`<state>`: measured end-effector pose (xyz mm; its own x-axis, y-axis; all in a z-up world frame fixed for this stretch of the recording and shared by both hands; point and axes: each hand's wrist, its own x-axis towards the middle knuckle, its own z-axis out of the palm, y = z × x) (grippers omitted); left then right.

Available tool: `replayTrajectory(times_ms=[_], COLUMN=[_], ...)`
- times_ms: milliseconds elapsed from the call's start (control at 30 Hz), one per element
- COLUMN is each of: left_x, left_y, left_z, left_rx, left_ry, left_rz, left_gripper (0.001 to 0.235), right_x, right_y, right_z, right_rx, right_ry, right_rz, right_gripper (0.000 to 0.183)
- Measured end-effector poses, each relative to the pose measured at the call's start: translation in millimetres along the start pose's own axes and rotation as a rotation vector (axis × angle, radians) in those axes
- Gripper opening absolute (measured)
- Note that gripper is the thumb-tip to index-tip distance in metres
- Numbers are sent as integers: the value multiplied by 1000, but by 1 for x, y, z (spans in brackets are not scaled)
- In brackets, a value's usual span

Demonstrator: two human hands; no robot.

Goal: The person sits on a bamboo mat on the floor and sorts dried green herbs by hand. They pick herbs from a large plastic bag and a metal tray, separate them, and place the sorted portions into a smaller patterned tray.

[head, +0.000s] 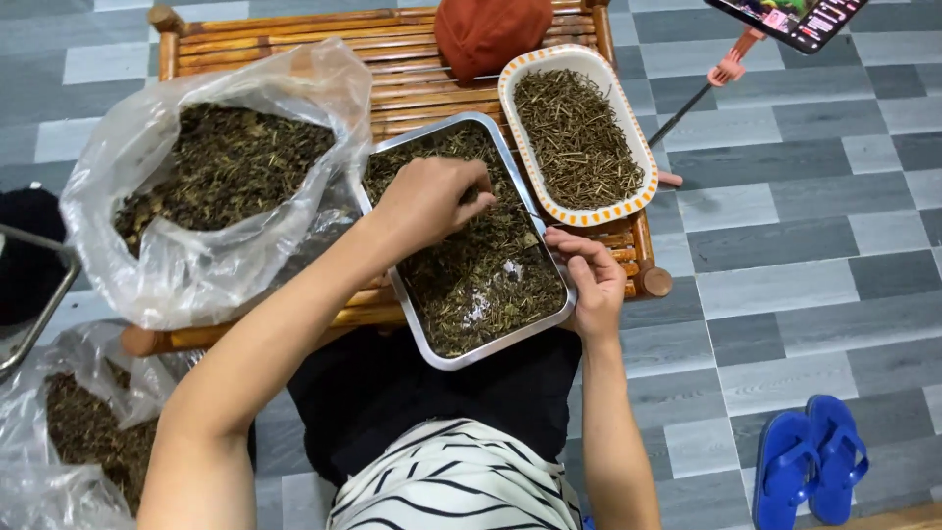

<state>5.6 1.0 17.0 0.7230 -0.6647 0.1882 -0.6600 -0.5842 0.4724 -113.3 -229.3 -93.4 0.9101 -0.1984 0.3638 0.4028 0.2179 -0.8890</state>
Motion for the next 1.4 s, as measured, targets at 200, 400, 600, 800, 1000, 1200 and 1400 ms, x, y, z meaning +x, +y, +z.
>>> replayTrajectory(times_ms=[200,400,600,800,1000,1200,1400], left_x=[-9,-21,-16,-10,-2,-11,-21], left_y=[12,40,11,-11,5,19,13], left_z=[-3,6,38,54,23,-10,-8], left_rx=[207,394,262,101,22,158,161], left_ry=[-217,-449,-336,-278,-129,-146,-284], left_rz=[-198,-245,-162,-165,-170,-180,-228], left_gripper=[77,112,77,56,48,71,112], right_x=[1,0,0,-2,-13,-36,-72], right_y=[0,2,2,17,1,-5,-10], right_z=[1,-1,0,-17,-3,-8,-8], right_rx=[28,8,-1,252,-220,-333,-344], right_ry=[10,-5,5,43,133,17,-22], right_rz=[8,-9,9,97,108,357,483], right_gripper=[19,18,16,19,21,68,69])
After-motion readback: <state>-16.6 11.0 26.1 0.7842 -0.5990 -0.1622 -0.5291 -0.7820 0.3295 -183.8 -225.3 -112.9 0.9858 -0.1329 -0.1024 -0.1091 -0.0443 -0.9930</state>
